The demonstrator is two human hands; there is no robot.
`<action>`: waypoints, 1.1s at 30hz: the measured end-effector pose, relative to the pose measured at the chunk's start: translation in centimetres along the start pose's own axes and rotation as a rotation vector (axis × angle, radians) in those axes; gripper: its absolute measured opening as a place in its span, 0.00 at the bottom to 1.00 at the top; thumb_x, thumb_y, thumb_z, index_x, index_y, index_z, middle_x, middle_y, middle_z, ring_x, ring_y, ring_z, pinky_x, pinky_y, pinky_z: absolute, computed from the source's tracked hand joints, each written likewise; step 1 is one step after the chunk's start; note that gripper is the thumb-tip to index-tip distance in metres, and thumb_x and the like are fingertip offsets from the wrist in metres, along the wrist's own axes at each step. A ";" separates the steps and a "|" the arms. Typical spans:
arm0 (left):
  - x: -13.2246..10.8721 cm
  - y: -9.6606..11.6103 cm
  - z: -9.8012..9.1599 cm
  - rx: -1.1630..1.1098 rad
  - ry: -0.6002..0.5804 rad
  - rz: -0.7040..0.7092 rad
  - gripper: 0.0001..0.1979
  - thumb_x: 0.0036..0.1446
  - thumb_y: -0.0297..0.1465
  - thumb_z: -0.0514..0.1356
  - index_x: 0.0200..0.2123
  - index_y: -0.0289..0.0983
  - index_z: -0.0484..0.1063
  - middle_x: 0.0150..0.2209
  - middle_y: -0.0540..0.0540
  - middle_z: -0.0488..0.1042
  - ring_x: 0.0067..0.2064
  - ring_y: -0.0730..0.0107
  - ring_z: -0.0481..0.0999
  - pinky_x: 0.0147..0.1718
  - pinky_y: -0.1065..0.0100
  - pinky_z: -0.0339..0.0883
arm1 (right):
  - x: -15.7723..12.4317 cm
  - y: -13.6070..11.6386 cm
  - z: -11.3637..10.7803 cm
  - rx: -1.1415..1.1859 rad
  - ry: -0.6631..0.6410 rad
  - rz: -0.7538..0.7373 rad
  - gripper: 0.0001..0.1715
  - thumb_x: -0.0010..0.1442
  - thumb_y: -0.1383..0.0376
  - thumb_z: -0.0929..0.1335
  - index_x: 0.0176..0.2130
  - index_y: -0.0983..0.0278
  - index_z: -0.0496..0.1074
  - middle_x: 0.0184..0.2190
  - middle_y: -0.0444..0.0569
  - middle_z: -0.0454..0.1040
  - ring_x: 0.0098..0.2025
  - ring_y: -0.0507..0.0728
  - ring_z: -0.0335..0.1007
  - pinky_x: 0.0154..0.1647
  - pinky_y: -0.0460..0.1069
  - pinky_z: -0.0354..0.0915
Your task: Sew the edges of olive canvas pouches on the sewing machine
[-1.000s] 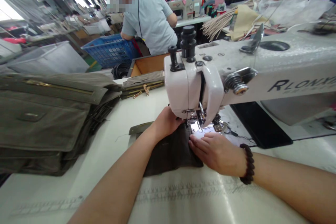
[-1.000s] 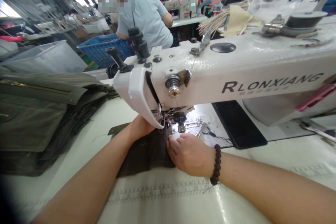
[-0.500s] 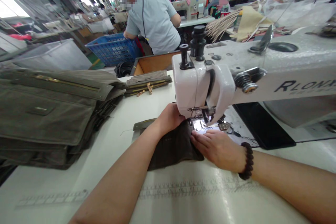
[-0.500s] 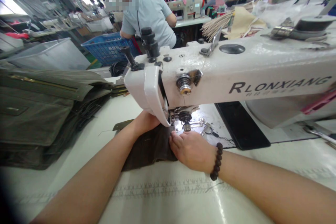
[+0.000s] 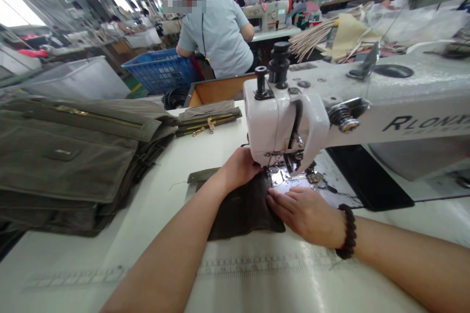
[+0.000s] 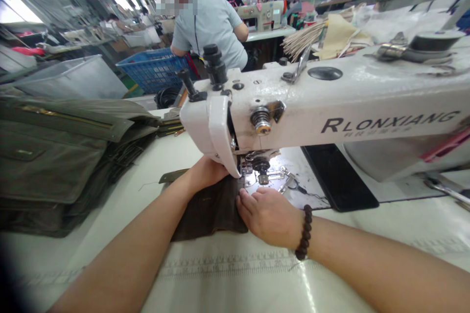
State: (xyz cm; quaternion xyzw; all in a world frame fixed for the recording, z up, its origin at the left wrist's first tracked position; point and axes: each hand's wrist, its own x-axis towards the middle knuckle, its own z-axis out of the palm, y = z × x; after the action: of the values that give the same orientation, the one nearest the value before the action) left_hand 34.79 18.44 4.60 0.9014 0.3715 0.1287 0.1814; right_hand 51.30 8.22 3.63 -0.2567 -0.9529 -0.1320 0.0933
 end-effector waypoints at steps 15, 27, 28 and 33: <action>0.8 -0.7 -0.1 0.041 0.053 0.005 0.10 0.48 0.21 0.53 0.32 0.32 0.73 0.36 0.42 0.75 0.38 0.61 0.74 0.36 0.67 0.67 | 0.1 0.8 0.5 -0.022 -0.101 0.118 0.18 0.57 0.72 0.58 0.47 0.75 0.65 0.44 0.62 0.68 0.31 0.56 0.68 0.28 0.52 0.64; -0.1 -0.3 0.0 0.114 0.068 0.016 0.13 0.54 0.22 0.50 0.40 0.33 0.70 0.41 0.43 0.72 0.43 0.63 0.71 0.42 0.65 0.64 | 0.3 0.5 0.7 -0.066 -0.138 0.136 0.19 0.56 0.72 0.59 0.48 0.74 0.65 0.45 0.62 0.67 0.30 0.56 0.67 0.27 0.51 0.62; -0.8 0.3 -0.3 0.140 0.077 0.006 0.12 0.55 0.23 0.49 0.41 0.32 0.69 0.42 0.40 0.71 0.44 0.61 0.69 0.44 0.62 0.63 | 0.3 0.4 0.7 -0.058 -0.129 0.142 0.19 0.56 0.72 0.59 0.47 0.74 0.65 0.45 0.62 0.68 0.30 0.56 0.67 0.27 0.51 0.62; -4.9 4.0 -1.4 0.212 -0.080 0.194 0.20 0.51 0.42 0.57 0.42 0.32 0.69 0.44 0.40 0.70 0.49 0.58 0.65 0.51 0.59 0.57 | -0.3 1.4 -1.1 0.061 -0.087 0.303 0.16 0.55 0.69 0.63 0.45 0.69 0.67 0.39 0.56 0.71 0.30 0.54 0.67 0.27 0.48 0.60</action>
State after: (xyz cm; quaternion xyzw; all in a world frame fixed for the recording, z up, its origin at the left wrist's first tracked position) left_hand 33.42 12.63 7.05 0.9515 0.2868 0.0698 0.0865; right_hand 52.37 8.91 4.89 -0.4002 -0.9098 -0.0764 0.0788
